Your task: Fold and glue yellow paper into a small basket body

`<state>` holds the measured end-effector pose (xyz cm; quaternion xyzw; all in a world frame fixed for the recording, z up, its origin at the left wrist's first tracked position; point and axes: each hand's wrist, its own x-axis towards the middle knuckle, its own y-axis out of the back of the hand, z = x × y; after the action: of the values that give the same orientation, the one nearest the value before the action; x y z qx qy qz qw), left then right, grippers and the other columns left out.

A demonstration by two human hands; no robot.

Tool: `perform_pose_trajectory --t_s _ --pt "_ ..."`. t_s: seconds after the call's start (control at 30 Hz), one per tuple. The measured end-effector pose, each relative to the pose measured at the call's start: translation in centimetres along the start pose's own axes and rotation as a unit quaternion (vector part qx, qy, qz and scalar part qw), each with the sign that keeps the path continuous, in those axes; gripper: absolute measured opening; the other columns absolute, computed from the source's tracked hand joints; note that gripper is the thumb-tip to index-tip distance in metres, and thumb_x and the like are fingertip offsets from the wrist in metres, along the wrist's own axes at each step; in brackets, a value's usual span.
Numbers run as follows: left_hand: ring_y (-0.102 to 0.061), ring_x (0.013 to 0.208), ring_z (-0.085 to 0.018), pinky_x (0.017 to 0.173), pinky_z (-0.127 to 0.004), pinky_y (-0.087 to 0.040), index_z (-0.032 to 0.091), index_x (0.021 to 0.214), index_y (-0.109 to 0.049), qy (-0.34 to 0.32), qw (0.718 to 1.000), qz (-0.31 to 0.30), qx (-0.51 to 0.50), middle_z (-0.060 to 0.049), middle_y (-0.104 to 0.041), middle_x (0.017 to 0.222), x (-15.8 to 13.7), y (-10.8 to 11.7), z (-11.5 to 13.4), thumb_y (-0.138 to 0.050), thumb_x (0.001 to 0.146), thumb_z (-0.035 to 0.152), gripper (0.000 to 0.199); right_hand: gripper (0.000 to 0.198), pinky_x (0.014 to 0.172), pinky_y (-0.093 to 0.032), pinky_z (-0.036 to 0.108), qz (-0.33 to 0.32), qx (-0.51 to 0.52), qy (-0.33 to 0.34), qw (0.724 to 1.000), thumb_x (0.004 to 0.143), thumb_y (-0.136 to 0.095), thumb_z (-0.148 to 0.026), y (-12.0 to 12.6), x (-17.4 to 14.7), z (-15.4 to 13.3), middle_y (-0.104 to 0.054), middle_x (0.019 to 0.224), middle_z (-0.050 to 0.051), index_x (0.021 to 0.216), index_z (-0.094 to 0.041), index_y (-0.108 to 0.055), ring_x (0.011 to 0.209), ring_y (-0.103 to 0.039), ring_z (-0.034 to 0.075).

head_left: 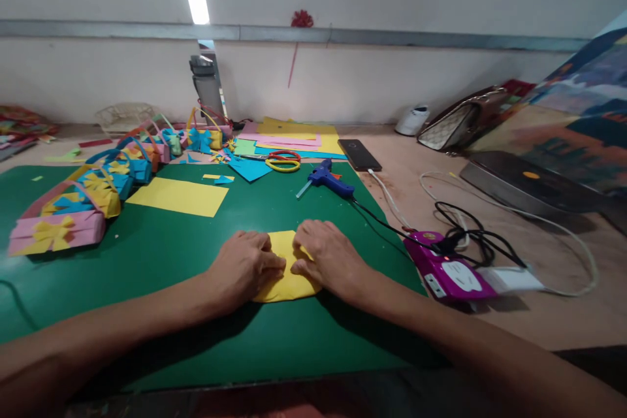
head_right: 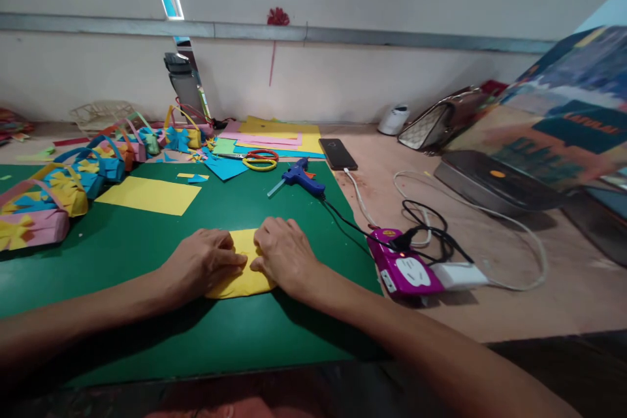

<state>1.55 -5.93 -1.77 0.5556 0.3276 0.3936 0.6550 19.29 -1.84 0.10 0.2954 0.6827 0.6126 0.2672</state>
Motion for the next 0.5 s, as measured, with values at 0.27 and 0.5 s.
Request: perform_pose_trajectory --t_s 0.27,0.5 --pt "-0.051 0.093 -0.026 0.074 -0.036 -0.042 0.017 0.120 -0.051 0.088 0.995 0.005 -0.054 -0.008 -0.057 0.099 1.4 0.9 -1.5 -0.067 0.068 0.046 0.061 0.078 0.078 -0.037 0.033 -0.067 0.044 -0.020 0.997 0.065 -0.073 -0.035 0.8 1.5 0.7 -0.055 0.116 0.013 0.132 -0.017 -0.036 0.108 -0.050 0.027" --pt "-0.055 0.088 -0.027 0.069 -0.033 -0.041 0.016 0.110 -0.056 0.104 0.991 -0.046 -0.071 -0.007 -0.061 0.093 2.2 1.8 -1.3 -0.067 0.065 0.044 0.054 0.055 0.061 -0.035 0.027 -0.086 0.032 -0.013 0.996 0.059 -0.074 -0.047 0.9 2.6 1.4 -0.060 0.098 0.007 0.101 -0.018 -0.054 0.090 -0.055 0.024"
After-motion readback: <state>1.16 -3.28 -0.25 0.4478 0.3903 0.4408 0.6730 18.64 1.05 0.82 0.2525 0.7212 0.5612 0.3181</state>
